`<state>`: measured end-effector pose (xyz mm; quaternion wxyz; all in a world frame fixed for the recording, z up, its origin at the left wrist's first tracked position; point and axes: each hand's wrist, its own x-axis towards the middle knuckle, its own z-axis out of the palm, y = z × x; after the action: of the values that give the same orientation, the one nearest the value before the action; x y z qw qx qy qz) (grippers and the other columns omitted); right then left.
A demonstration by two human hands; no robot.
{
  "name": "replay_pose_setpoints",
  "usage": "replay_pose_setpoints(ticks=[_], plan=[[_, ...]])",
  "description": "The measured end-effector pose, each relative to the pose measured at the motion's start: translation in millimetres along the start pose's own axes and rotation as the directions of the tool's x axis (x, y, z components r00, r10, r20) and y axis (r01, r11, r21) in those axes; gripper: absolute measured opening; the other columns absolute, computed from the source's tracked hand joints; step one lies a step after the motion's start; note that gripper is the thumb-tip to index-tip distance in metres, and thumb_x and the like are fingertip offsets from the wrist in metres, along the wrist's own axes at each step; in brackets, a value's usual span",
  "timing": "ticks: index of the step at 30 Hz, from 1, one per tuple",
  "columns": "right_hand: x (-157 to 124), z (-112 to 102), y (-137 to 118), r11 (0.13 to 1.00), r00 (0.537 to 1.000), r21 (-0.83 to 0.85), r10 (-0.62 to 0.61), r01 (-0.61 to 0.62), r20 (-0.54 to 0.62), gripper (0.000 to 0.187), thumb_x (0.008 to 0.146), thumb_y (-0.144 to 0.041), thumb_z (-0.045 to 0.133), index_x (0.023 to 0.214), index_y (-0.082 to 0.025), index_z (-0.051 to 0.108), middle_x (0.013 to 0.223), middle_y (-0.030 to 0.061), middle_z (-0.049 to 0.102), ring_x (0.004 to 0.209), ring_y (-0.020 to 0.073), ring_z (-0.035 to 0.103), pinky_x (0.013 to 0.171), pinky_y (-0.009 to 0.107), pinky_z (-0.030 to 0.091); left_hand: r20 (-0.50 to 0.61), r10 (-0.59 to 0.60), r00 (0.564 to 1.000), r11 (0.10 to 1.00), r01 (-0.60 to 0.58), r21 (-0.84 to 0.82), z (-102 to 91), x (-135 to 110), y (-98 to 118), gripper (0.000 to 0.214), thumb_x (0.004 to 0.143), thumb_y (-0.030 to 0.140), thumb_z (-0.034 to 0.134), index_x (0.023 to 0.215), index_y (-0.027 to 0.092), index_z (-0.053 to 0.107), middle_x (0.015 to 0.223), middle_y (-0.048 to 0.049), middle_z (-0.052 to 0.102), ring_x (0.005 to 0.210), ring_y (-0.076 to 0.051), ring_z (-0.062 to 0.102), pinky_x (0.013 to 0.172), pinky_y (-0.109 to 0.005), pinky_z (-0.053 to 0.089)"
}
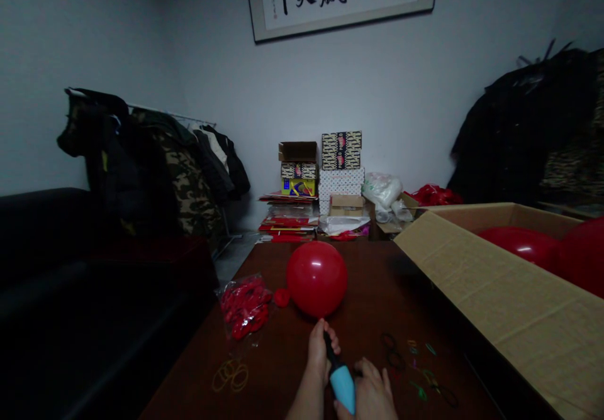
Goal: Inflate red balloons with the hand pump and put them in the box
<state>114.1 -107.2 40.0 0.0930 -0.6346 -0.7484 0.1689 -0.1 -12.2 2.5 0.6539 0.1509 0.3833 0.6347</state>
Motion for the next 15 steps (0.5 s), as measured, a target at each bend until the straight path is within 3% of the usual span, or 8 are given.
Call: replay_pose_setpoints(ticks=[8, 12, 15], plan=[[-5.1, 3.7, -1.1, 0.998, 0.999, -0.034, 0.043, -0.044, -0.032, 0.057, 0.068, -0.049, 0.047, 0.109, -0.013, 0.063, 0.132, 0.0151, 0.051, 0.131, 0.0327, 0.034, 0.111, 0.056, 0.012, -0.019, 0.049, 0.999, 0.999, -0.049, 0.017, 1.2, -2.3, -1.3, 0.04, 0.065, 0.052, 0.064, 0.065, 0.022, 0.037, 0.044, 0.0084, 0.039, 0.034, -0.005, 0.031, 0.037, -0.021, 0.017], [-8.2, 14.0, 9.7, 0.999, 0.999, -0.037, 0.03, -0.031, -0.033, 0.05, 0.066, -0.045, 0.053, 0.103, -0.013, 0.065, 0.128, 0.0139, 0.056, 0.131, 0.0332, 0.034, 0.11, 0.058, 0.014, -0.037, 0.06, 0.997, 0.998, -0.059, 0.031, 2.5, -4.4, -1.2, 0.037, 0.066, 0.049, 0.062, 0.065, 0.022, 0.037, 0.044, 0.0083, 0.04, 0.034, -0.006, 0.031, 0.037, -0.021, 0.017], [-14.0, 22.9, 20.7, 0.998, 0.998, -0.035, 0.044, -0.045, -0.043, 0.034, 0.076, -0.037, 0.046, 0.094, -0.019, 0.068, 0.125, 0.0096, 0.059, 0.13, 0.0304, 0.037, 0.11, 0.057, 0.018, -0.043, 0.06, 0.997, 0.998, -0.059, 0.027, 3.3, -5.9, -0.5, 0.035, 0.067, 0.047, 0.061, 0.065, 0.022, 0.037, 0.044, 0.0083, 0.04, 0.034, -0.006, 0.031, 0.037, -0.021, 0.017]])
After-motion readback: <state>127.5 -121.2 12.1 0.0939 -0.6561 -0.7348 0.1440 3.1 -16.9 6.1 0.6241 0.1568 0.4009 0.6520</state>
